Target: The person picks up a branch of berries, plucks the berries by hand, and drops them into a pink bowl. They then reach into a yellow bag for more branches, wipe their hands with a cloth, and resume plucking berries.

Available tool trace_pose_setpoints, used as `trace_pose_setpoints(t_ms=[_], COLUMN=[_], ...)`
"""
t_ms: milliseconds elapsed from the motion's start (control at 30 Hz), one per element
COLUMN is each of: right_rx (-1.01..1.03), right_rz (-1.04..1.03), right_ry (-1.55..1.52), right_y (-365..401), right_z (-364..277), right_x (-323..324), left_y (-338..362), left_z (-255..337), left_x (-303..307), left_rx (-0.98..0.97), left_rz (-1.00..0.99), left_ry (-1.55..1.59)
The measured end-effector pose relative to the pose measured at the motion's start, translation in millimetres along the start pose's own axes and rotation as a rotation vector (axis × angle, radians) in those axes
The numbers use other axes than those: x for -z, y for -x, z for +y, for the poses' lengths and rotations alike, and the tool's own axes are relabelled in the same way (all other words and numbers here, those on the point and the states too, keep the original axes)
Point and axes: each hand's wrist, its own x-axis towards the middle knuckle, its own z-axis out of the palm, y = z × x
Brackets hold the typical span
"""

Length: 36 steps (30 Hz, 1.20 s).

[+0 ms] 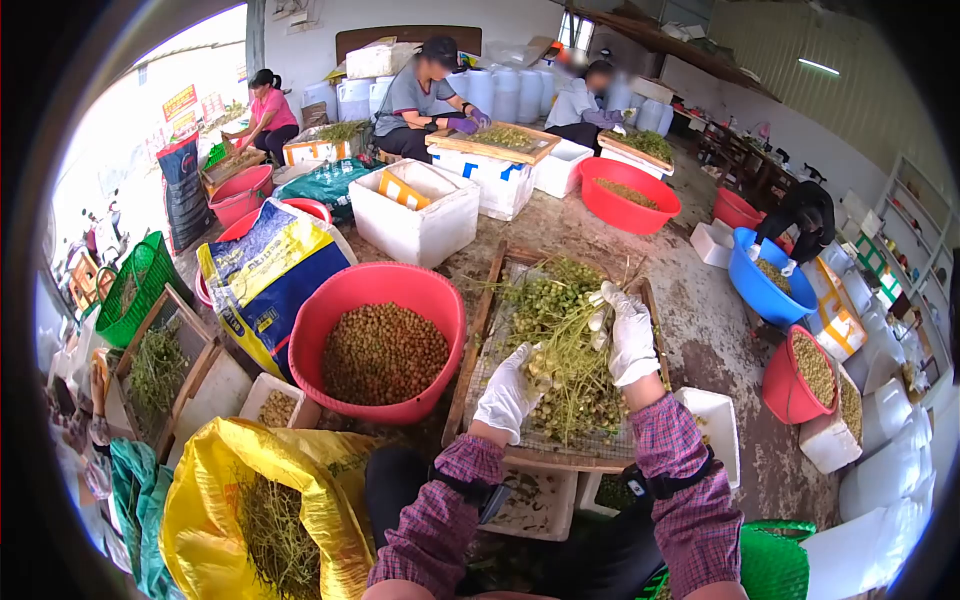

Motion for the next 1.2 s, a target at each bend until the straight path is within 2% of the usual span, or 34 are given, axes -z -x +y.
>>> trace_pose_setpoints(t_ms=[67,167,433,467,567,700,733,833,867,900,967,1000,1067,1133,1200], right_rx=[-0.038,-0.059,0.031,0.048,0.144,0.285,0.301,0.346,0.362,0.378,0.388,0.388,0.409,0.369,0.309], right_rz=[0.025,0.059,0.046,0.037,-0.009,-0.138,-0.149,-0.183,-0.199,-0.214,-0.192,-0.188,-0.185,-0.153,-0.073], right_ry=[-0.008,-0.004,0.106,0.116,0.197,0.186,0.161,0.242,0.249,0.257,0.245,0.237,0.274,0.195,0.157], right_y=[-9,-19,-19,-18,-11,15,17,27,29,30,33,34,35,27,26], right_z=[6,16,27,28,33,41,46,48,49,49,48,47,40,40,30], right_x=[1,-4,-26,-27,-27,-35,-36,-35,-35,-35,-37,-36,-32,-31,-26], left_y=[-7,36,48,30,2,-3,-8,18,3,-6,-15,1,-38,-37,-31], left_z=[-1,13,44,41,29,33,36,43,39,37,35,38,31,28,33], left_x=[13,-42,-60,-46,-22,-29,-24,-42,-28,-14,5,-10,43,39,38], left_rx=[0.034,0.025,-0.159,-0.148,-0.223,-0.250,-0.154,-0.057,-0.094,-0.099,-0.104,-0.106,-0.063,-0.102,-0.036], left_rz=[-0.178,0.057,0.196,0.352,0.308,0.332,0.220,0.322,0.361,0.314,0.221,0.256,0.252,0.318,0.267], left_ry=[0.073,0.104,-0.409,-0.446,-0.370,-0.254,-0.144,-0.242,-0.298,-0.272,-0.221,-0.210,-0.202,-0.240,-0.038])
